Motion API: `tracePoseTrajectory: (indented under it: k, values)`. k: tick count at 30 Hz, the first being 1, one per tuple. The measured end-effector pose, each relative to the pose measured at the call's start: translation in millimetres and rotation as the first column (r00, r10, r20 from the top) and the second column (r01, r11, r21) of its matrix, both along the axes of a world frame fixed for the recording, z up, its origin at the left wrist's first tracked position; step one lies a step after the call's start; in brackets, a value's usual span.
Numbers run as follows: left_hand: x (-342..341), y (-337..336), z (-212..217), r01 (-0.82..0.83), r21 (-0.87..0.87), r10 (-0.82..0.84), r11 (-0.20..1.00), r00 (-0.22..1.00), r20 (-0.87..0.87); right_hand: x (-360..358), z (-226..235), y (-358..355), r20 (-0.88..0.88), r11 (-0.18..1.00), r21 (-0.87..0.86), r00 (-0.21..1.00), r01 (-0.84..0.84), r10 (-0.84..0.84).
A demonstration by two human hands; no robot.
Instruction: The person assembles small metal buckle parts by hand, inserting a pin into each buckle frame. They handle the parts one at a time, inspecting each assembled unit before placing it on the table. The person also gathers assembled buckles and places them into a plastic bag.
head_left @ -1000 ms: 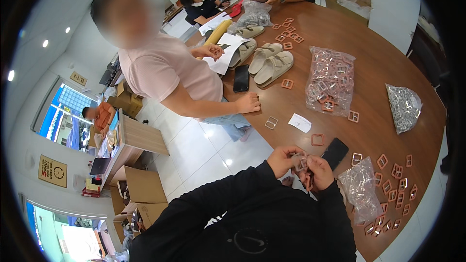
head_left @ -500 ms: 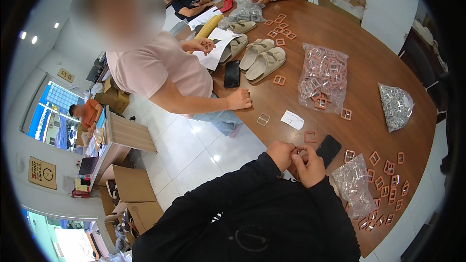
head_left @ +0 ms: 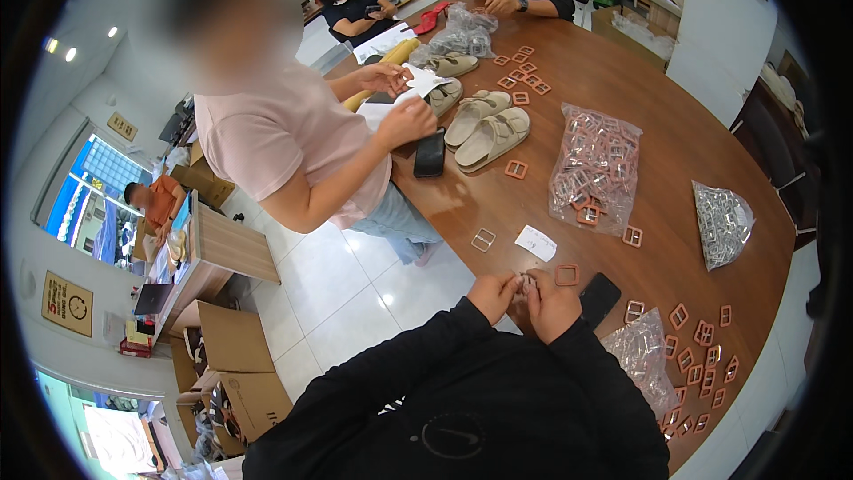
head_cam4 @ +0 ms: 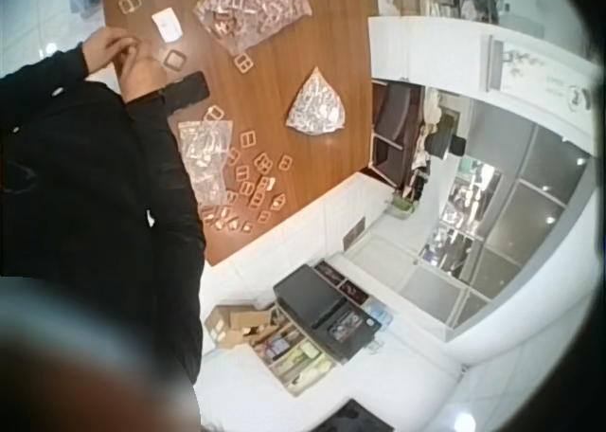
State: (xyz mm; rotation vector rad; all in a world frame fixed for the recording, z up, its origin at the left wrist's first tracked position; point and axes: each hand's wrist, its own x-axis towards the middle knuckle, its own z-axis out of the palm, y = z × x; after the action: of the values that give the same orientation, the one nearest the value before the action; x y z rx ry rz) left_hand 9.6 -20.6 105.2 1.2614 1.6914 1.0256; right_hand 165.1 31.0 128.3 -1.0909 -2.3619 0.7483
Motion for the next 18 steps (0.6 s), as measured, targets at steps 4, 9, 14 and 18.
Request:
tracePoseTrajectory:
  k: [4, 9, 14, 18]
  values:
    - [7.4, 10.5, 3.0, -0.137, -0.178, 0.199, 0.975, 0.893, 0.404, -2.3, -4.8, 0.3, -0.142, 0.995, -0.051, 0.985, 0.09, -0.096]
    - [16.5, 24.8, 0.2, -0.204, -0.184, 0.274, 0.961, 0.764, 0.584, -4.2, -3.6, 1.0, -0.119, 0.995, 0.035, 0.989, 0.095, -0.09]
    - [17.6, 29.7, 0.5, -0.262, -0.101, 0.276, 0.96, 0.816, 0.507, -1.9, -4.9, 9.9, -0.251, 0.969, 0.214, 0.966, 0.12, -0.064]
    - [8.7, 28.2, 12.9, -0.08, -0.176, 0.189, 0.981, 0.578, 0.794, 6.9, -9.8, 14.0, -0.435, 0.903, -0.421, 0.854, 0.088, -0.286]
